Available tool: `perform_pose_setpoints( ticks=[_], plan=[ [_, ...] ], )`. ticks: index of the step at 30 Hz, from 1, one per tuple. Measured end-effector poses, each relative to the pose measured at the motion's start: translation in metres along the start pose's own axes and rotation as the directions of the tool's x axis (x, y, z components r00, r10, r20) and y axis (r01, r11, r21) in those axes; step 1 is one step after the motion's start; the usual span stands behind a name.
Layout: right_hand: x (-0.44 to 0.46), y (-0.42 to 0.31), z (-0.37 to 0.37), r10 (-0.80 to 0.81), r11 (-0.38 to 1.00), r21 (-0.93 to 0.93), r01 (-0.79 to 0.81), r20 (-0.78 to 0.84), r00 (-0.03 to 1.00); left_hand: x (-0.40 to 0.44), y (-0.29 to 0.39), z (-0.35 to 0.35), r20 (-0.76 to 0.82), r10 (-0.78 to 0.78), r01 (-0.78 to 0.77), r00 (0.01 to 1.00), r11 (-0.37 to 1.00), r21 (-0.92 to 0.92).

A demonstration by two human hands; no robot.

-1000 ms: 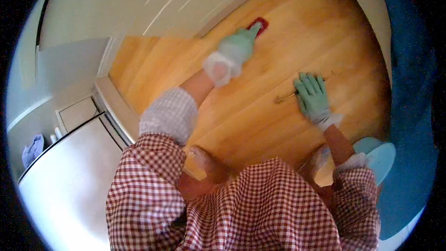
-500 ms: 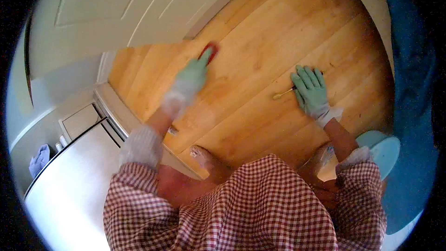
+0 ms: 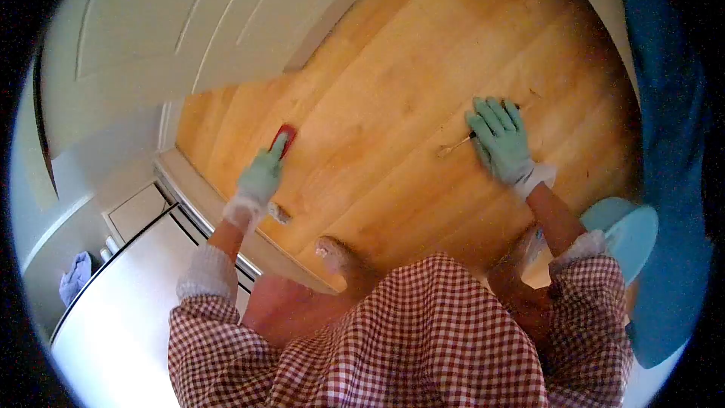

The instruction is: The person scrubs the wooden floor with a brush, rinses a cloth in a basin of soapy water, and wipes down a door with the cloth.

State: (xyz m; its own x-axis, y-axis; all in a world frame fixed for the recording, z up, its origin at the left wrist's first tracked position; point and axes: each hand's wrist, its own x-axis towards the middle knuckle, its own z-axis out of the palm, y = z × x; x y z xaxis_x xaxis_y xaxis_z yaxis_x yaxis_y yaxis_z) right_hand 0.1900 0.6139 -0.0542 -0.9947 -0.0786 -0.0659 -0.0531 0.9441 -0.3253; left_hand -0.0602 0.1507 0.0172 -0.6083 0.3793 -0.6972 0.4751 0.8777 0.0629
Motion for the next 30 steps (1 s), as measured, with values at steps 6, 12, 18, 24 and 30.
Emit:
perform_pose_setpoints(
  ticks=[6, 12, 18, 24, 30],
  plan=[
    [0.001, 0.003, -0.003, 0.003, 0.999, 0.037, -0.001, -0.061, 0.998, 0.194, 0.235, -0.082, -0.281, 0.334, -0.327, 0.900, 0.942, 0.072],
    [0.002, 0.001, -0.002, 0.009, 0.996, 0.089, 0.001, -0.109, 0.994, 0.180, 0.200, -0.079, -0.268, 0.258, -0.256, 0.928, 0.966, 0.043],
    [0.006, -0.001, -0.009, 0.003, 0.999, 0.043, 0.001, -0.103, 0.995, 0.003, 0.002, -0.004, -0.002, -0.076, 0.076, 0.997, 0.996, 0.056],
    [0.004, 0.004, -0.007, 0.008, 1.000, 0.013, -0.008, -0.065, 0.998, 0.133, 0.164, -0.073, -0.183, 0.179, -0.177, 0.967, 0.984, 0.026],
    [0.001, 0.009, -0.010, -0.024, 0.998, 0.054, 0.027, -0.058, 0.998, 0.224, 0.252, -0.102, -0.405, 0.407, -0.407, 0.819, 0.909, 0.091]
  ],
)
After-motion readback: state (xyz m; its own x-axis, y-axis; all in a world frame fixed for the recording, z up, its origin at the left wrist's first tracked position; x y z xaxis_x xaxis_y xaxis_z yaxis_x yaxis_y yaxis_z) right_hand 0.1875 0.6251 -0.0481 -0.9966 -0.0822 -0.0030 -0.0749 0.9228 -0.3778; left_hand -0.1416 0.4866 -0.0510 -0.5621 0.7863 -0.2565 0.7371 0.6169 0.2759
